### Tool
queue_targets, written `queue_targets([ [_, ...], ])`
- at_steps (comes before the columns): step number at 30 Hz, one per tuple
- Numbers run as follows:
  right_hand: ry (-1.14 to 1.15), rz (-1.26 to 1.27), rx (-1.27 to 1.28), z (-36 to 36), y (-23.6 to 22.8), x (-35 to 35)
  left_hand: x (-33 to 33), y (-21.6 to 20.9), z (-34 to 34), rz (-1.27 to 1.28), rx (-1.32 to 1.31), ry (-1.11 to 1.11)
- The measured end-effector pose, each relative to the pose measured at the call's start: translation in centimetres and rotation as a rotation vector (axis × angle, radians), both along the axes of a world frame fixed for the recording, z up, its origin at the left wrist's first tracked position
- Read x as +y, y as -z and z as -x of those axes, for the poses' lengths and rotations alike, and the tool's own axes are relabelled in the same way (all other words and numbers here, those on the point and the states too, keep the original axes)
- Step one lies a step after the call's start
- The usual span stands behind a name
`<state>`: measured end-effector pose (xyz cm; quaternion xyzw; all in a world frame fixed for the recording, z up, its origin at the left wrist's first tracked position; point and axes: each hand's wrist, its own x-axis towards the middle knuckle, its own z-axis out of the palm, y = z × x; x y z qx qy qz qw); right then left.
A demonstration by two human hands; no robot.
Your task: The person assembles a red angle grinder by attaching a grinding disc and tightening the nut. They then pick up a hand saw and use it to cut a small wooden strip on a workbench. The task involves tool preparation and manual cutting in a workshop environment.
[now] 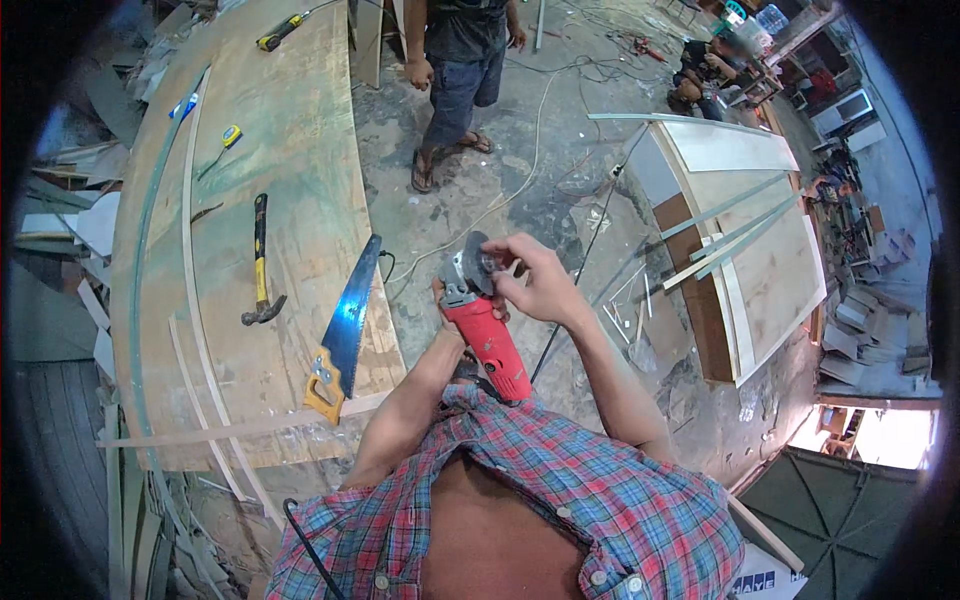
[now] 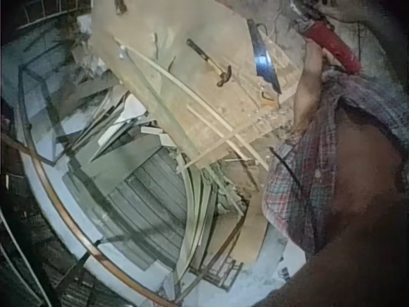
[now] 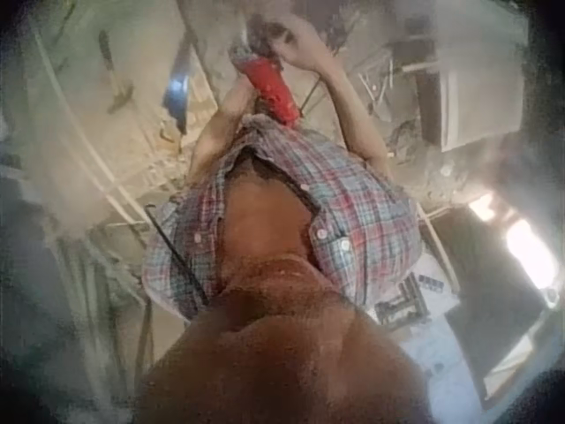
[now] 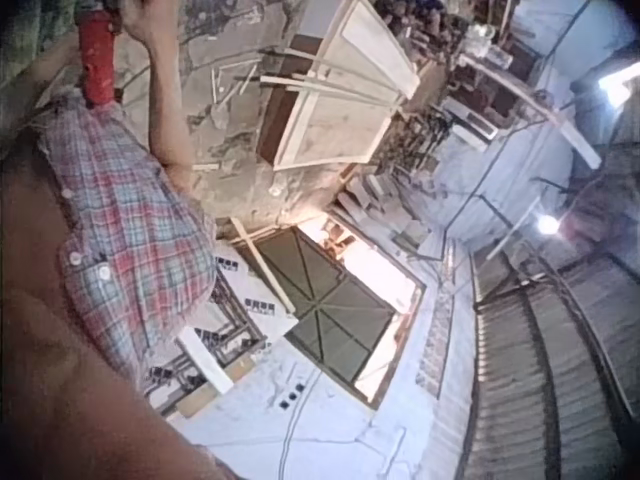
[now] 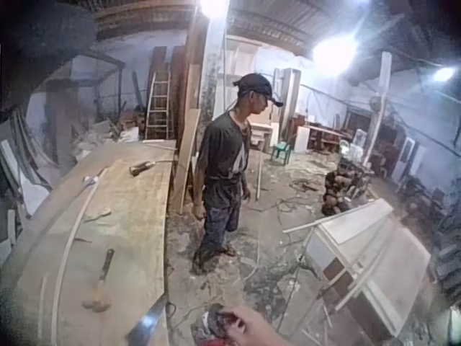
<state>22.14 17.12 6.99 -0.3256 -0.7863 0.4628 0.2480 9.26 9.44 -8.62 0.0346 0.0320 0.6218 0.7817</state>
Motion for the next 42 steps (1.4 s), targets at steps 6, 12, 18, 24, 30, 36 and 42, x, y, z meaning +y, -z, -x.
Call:
queue_targets([
  [6, 0.185, 0.05, -0.099, 0.1, 0.2, -0.8, -0.4, 0.5, 0.3, -0.056, -0.086, 0.049],
  [12, 0.115, -0.113, 0.162, 0.6, 0.3, -1.5, -1.3, 0.8, 0.0, -0.028, -0.071, 0.045],
  [18, 0.178, 0.067, -0.174, 0.0, -0.7, -1.6, -1.4, 0.5, -0.4, -0.063, -0.052, 0.053],
  [24, 0.035, -0.284, 0.133, -0.2, -0.9, -2.2, -1.4, 0.5, -0.6, -0.063, -0.024, 0.015],
  [30, 0.154, 0.075, -0.106, -0.9, 1.2, -2.0, -1.5, -0.1, -0.9, -0.019, -0.004, 0.03],
  [36, 0.051, -0.23, 0.163, -0.2, -0.4, -2.8, -1.6, -0.2, -0.7, 0.017, -0.044, 0.002],
  [42, 0.226, 0.105, -0.102, -0.3, 1.1, -2.7, -1.7, -0.4, -1.0, 0.018, 0.057, 0.016],
])
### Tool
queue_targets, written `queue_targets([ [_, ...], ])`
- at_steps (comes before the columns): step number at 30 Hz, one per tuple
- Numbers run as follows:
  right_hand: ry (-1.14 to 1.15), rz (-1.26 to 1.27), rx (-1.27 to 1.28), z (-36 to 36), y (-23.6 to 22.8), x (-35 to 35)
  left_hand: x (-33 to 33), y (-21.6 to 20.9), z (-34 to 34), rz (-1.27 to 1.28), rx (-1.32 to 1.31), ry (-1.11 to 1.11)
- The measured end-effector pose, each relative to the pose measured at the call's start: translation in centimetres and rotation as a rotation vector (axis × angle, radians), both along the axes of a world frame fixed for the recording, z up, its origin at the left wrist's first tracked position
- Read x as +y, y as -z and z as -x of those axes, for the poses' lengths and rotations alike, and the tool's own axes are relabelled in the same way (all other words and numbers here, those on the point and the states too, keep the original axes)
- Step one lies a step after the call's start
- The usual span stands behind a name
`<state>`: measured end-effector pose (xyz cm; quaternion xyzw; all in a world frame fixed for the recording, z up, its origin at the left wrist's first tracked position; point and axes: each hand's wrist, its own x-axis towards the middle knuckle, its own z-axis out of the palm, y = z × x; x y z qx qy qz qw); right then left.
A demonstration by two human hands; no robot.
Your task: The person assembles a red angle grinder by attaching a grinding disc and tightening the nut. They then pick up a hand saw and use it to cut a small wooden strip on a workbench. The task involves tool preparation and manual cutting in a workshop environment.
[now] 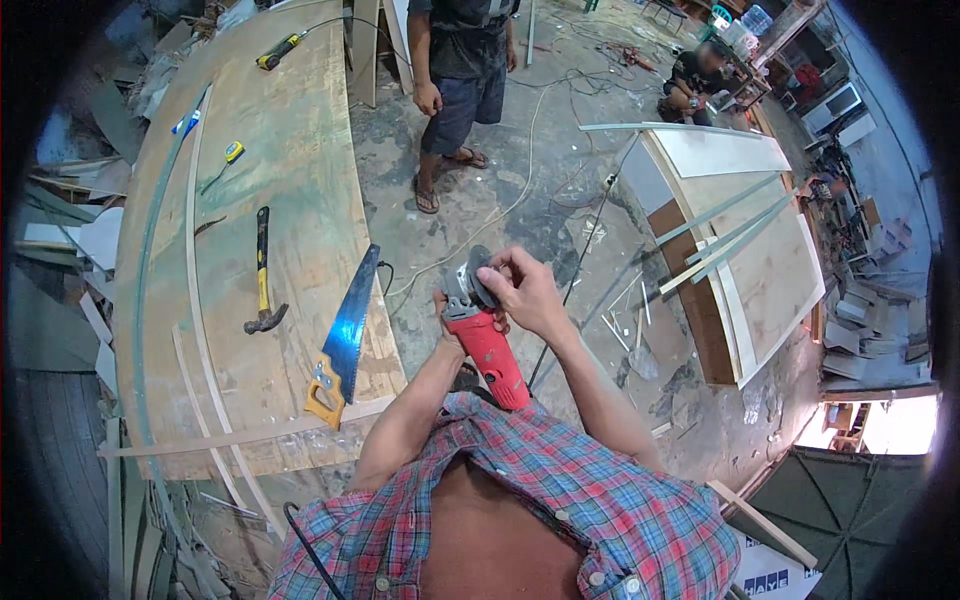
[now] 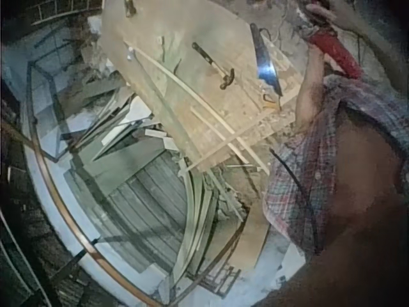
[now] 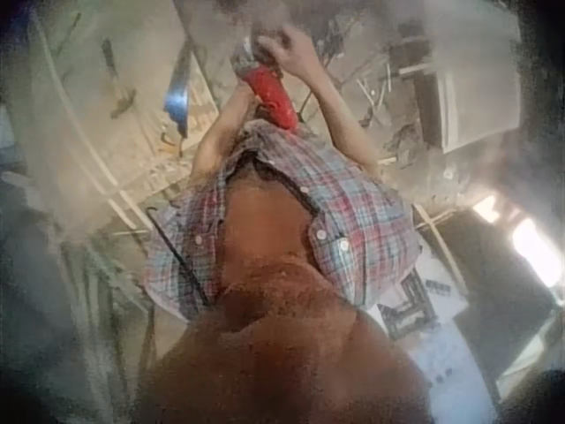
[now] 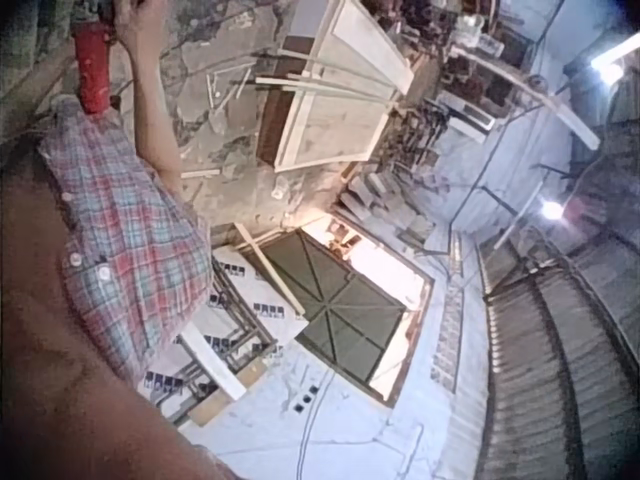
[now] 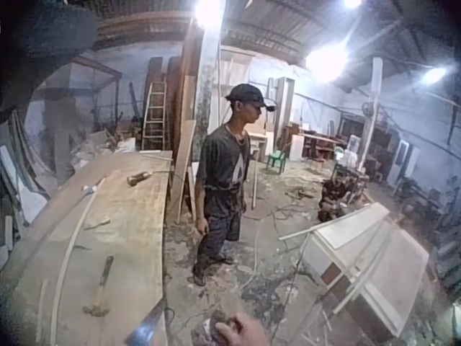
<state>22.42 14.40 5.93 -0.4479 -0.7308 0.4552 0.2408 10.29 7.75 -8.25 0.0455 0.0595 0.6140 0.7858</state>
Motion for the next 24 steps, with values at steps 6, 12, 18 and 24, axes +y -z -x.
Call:
queue_targets([
  [6, -0.149, -0.196, 0.221, -0.2, -0.8, 0.0, 0.0, 1.4, 0.4, -0.017, -0.067, 0.014],
  [12, 0.114, 0.415, 0.669, -0.5, 1.8, 0.7, 0.1, -0.5, 0.0, -0.037, 0.005, -0.005],
  [18, -0.058, 0.103, 0.195, -1.0, 1.1, 0.9, 0.2, -0.3, 0.3, -0.01, -0.017, 0.032],
  [24, -0.101, -0.147, -0.058, 0.1, -0.1, 0.5, 0.4, 1.1, -0.3, 0.098, -0.003, 0.006],
])
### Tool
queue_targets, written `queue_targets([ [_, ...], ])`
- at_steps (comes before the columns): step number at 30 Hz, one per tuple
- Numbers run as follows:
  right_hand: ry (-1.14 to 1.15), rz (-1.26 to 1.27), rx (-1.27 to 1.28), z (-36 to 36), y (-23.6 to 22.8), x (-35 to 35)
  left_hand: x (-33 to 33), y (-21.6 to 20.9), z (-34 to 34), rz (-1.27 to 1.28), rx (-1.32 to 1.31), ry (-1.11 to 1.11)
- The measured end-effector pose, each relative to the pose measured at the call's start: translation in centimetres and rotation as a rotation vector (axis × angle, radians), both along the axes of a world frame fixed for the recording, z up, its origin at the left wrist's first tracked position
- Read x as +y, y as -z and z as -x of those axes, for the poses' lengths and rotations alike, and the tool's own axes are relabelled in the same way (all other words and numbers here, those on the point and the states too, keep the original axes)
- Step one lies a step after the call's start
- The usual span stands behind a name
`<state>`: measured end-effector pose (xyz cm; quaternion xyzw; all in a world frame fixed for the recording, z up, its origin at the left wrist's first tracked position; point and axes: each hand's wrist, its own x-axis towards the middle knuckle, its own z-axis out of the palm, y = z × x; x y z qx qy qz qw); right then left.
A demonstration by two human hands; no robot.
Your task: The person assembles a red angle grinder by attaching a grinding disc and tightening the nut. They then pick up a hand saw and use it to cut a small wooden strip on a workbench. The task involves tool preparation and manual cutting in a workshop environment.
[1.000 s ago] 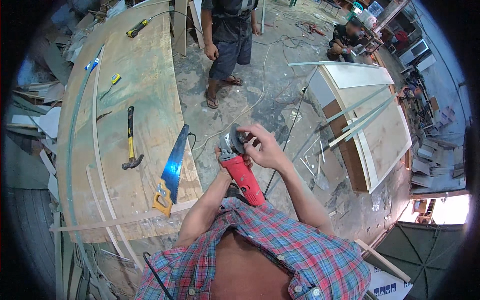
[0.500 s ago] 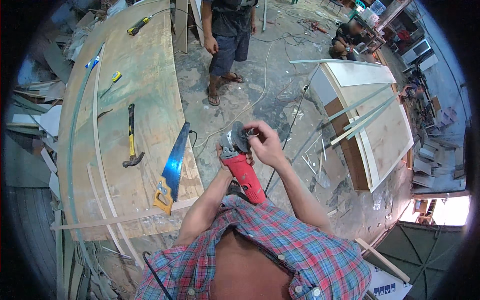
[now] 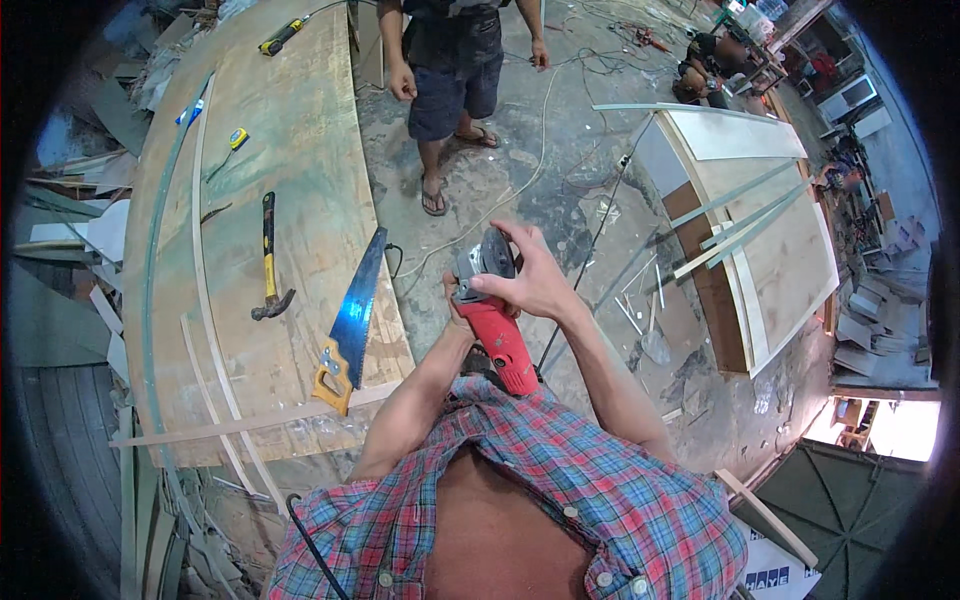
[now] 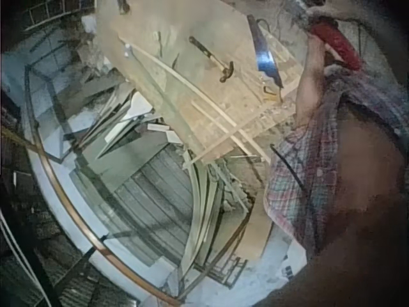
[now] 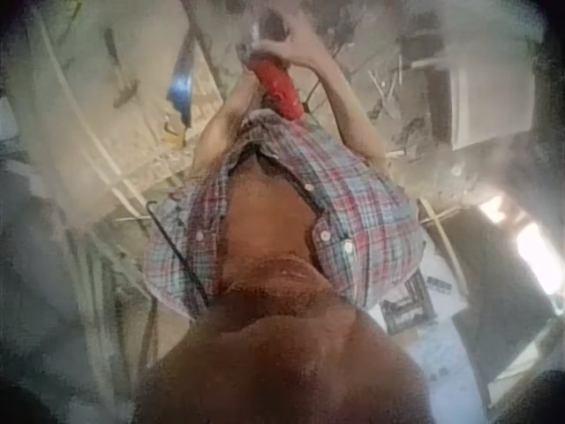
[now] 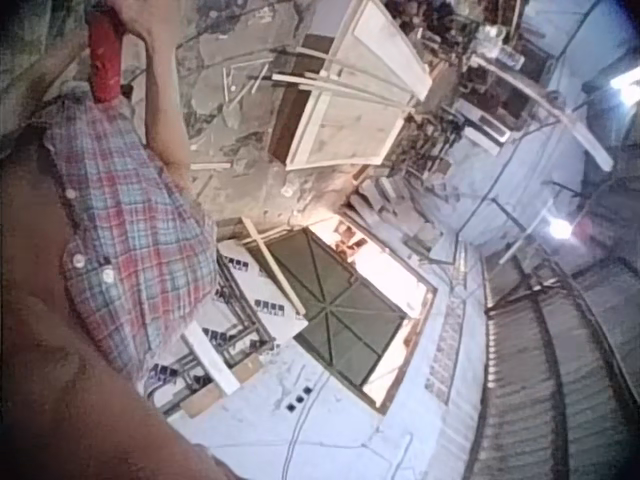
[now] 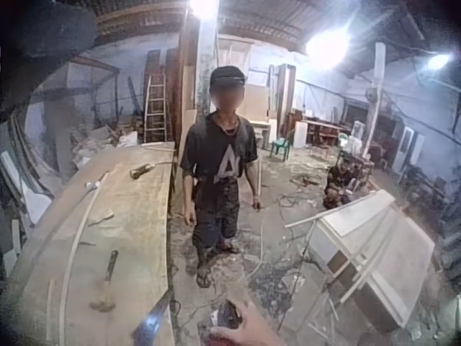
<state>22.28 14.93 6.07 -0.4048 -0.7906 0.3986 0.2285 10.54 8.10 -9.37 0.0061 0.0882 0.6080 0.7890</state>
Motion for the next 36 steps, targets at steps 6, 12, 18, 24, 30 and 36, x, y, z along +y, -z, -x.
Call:
queue_targets([
  [6, -0.021, 0.204, 0.286, -1.1, 0.5, 1.6, -0.1, 0.6, 0.3, -0.147, -0.127, 0.055],
  [12, -0.012, 0.453, 0.473, -2.9, 2.4, 2.1, 0.4, 0.4, 1.4, -0.374, -0.137, 0.091],
  [18, -0.009, 1.0, 0.656, -5.8, 12.1, -2.3, 0.4, 1.0, 1.7, -0.419, -0.174, 0.084],
  [24, -0.087, 1.143, 0.716, -4.5, 14.8, -5.0, 0.4, 1.9, 1.7, -0.384, -0.17, 0.03],
  [30, 0.036, 1.403, 0.772, -4.4, 16.2, -6.6, 0.3, 0.9, 1.8, -0.427, -0.152, 0.006],
  [36, -0.091, 1.551, 0.881, -4.0, 16.1, -7.6, -0.4, 1.2, 2.5, -0.294, -0.091, -0.081],
])
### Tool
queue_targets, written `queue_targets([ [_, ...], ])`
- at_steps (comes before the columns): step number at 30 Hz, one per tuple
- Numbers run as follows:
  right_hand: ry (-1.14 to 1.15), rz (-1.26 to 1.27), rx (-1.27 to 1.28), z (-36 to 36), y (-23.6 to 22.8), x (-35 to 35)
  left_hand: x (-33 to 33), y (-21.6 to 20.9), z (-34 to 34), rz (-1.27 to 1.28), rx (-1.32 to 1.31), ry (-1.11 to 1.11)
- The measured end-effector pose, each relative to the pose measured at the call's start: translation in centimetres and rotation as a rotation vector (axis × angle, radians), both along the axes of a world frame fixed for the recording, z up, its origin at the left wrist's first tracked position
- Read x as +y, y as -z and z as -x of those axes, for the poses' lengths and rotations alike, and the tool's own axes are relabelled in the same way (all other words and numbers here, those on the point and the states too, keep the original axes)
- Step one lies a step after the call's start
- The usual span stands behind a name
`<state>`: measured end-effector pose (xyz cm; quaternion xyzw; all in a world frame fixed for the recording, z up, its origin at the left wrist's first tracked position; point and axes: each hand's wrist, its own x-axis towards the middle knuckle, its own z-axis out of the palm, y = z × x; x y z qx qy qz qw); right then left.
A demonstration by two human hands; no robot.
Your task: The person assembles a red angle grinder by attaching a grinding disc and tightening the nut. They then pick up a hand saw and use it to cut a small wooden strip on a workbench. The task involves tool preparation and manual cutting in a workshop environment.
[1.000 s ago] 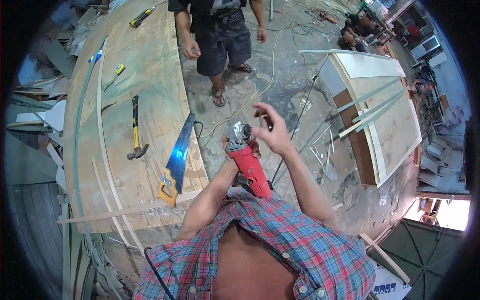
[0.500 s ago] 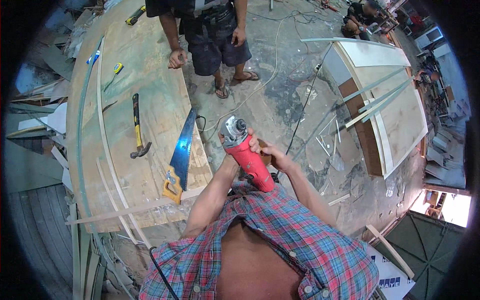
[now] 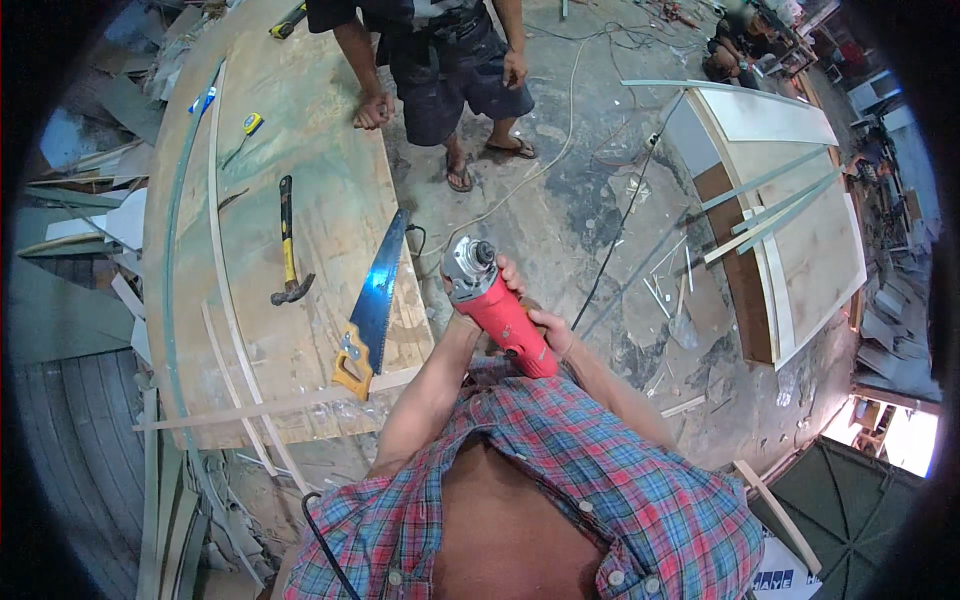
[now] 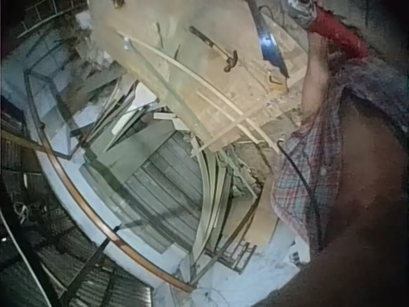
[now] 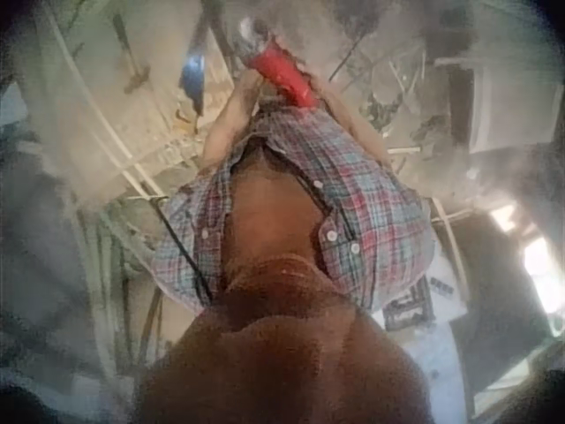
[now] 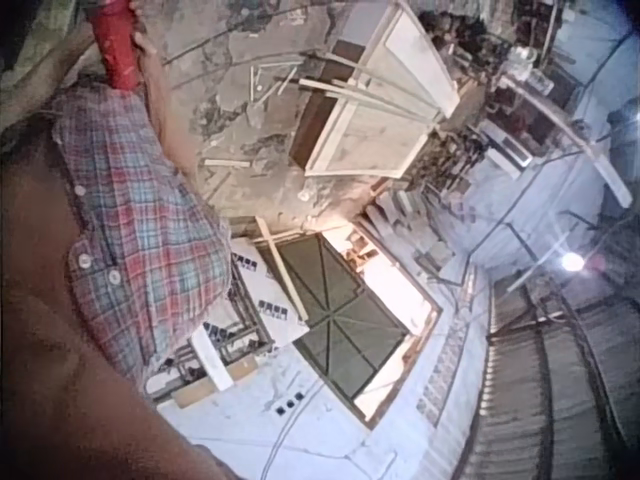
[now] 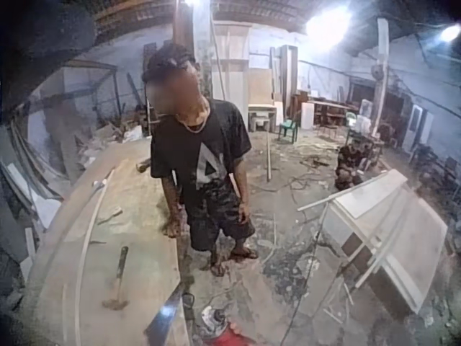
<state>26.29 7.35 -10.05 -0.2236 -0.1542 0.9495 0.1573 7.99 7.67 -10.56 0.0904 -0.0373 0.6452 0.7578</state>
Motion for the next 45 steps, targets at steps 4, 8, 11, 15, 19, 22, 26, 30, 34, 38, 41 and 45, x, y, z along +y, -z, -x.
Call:
queue_targets([
  [4, -0.075, 0.062, 0.093, -0.4, 1.2, -0.2, 0.0, -0.5, 0.1, 0.016, 0.041, -0.024],
  [8, -0.113, -0.027, 0.147, -0.6, 0.2, 0.1, -1.1, -4.5, 2.2, 0.024, 0.218, -0.089],
  [11, -0.118, -0.108, 0.004, -1.6, -0.9, 0.4, -2.4, -4.5, 4.0, 0.239, 0.42, -0.16],
  [15, -0.109, -0.384, -0.034, -0.9, -4.6, 1.3, -4.0, -5.8, 4.7, 0.392, 0.527, -0.27],
  [19, -0.169, -0.534, -0.085, -1.2, -6.0, 2.2, -5.0, -6.9, 4.2, 0.45, 0.645, -0.435],
  [22, -0.166, -0.624, -0.127, -1.4, -6.1, 2.5, -5.6, -8.0, 3.9, 0.392, 0.768, -0.558],
  [26, -0.165, -0.648, -0.134, -1.3, -6.6, 2.5, -5.9, -9.3, 3.2, 0.326, 0.844, -0.639],
  [30, -0.159, -0.667, -0.137, -1.4, -7.7, 3.0, -5.4, -9.5, 3.8, 0.232, 1.053, -0.684],
  [34, -0.186, -0.605, -0.092, -1.6, -8.2, 3.5, -4.8, -9.6, 4.6, 0.203, 0.991, -0.653],
  [38, -0.206, -0.478, -0.049, -1.8, -7.8, 3.0, -3.6, -8.8, 3.8, 0.127, 0.742, -0.543],
  [41, -0.178, -0.318, -0.077, -2.0, -7.5, 2.8, -3.6, -9.2, 3.2, 0.224, 0.869, -0.515],
  [45, -0.036, -0.509, -0.257, -2.6, -5.1, 3.6, -3.7, -10.9, 2.0, 0.26, 0.991, -0.523],
])
